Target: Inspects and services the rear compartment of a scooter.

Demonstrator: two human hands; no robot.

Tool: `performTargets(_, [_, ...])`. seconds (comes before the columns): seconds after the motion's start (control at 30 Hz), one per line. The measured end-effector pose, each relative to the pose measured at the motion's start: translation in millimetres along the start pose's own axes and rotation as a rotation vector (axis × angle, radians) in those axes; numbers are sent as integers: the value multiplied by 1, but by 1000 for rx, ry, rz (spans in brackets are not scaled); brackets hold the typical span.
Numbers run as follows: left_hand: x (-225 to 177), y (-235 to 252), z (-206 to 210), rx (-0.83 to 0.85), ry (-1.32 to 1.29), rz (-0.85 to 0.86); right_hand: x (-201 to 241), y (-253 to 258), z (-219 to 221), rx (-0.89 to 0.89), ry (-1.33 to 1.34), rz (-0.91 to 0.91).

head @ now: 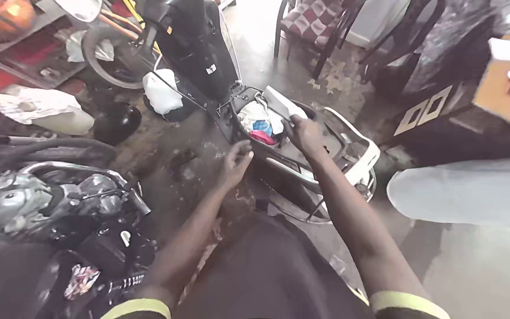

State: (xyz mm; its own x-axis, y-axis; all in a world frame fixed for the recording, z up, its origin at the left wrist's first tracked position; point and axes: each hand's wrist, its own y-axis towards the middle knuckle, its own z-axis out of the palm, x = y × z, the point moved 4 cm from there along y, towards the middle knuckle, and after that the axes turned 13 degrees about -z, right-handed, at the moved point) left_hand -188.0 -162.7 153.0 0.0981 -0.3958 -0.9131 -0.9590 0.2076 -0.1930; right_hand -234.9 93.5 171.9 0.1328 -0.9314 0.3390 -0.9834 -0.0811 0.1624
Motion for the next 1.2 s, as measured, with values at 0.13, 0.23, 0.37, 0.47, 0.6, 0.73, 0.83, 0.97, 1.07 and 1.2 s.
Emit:
performTargets(0.13, [-54,37,8,-68,466,368,2,3,6,-32,8,-77])
performTargets(0.23, [-86,84,30,-12,767,545,-1,5,9,-74,-23,-203])
performTargets(0.37, [-91,142,71,239,1061,531,-6,18,-6,82,-134,7])
performTargets(0.47, [-96,177,86,317,1140,581,20,30,-12,104,-228,172])
performTargets(0.6, [-94,187,83,360,1123,510,11,36,9,-251,-354,17])
performTargets(0.73, [-106,183,83,445,1112,338,-2,38,13,-347,-434,-25])
performTargets(0.83, [-109,192,85,601,1089,506,18,39,4,-164,-403,365])
performTargets(0.97, [-99,182,73,594,1044,478,16,33,21,-393,-505,160])
performTargets(1.07, [-104,179,69,566,1057,358,7,39,18,-396,-524,-30])
performTargets(1.2, [-105,176,74,540,1093,291,5,37,17,-357,-521,-77])
